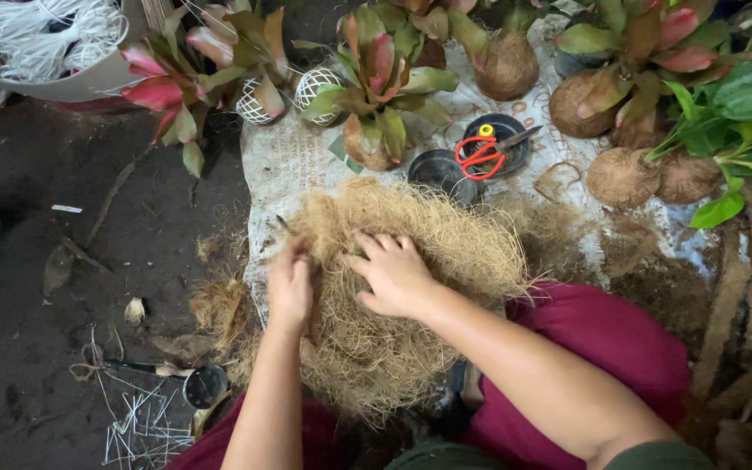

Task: The person sits on the ground and repeatedly presses, fluffs, and arranges loose coconut coir into a black plastic pot. They use both hands to compact and shape the material, occasionally picking up and setting down the pot. Scissors and other potted plants are visible nearby.

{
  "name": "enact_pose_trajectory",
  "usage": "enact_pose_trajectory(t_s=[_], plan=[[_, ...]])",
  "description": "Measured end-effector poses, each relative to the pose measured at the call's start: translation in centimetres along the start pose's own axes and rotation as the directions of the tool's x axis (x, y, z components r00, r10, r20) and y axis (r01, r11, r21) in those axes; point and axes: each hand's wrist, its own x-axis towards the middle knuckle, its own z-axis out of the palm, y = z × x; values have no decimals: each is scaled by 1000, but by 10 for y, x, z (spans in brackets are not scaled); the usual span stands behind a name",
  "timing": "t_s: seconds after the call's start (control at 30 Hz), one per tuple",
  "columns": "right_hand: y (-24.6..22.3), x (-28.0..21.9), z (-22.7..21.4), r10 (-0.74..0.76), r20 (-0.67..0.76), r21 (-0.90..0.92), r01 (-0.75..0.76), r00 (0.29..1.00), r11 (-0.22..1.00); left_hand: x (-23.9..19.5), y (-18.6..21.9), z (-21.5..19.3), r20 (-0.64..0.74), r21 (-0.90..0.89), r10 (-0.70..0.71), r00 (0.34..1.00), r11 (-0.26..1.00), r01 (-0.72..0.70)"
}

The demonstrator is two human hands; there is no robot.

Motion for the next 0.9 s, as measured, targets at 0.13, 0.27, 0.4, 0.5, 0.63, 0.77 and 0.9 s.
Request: enact_pose_trajectory(t_s=[0.13,0.27,0.4,0.5,0.63,0.77,0.9], plan=[[25,-10,0,74,-152,155,-50,986,987,-8,15,-6,-357,189,-51,933,974,126],[42,-26,-4,119,-268,79,-101,956,992,-27,36,5,-167,527,348,923,822,-214],[33,-34,7,122,-150,-37,-129,981,991,-38,34,45,174,786,430,886,481,-388],[34,-36,16,159,-37,-90,-162,987,983,-36,12,52,216,888,241,946,356,-293],[39,-36,21,153,-43,-115,-157,987,981,-36,-8,52,246,917,220,944,264,-300],[38,-33,19,154,-31,-114,-156,988,981,-39,5,49,202,869,371,907,359,-340],[40,-32,13,156,13,-2,-156,988,988,-47,34,37,22,751,316,949,621,-224]])
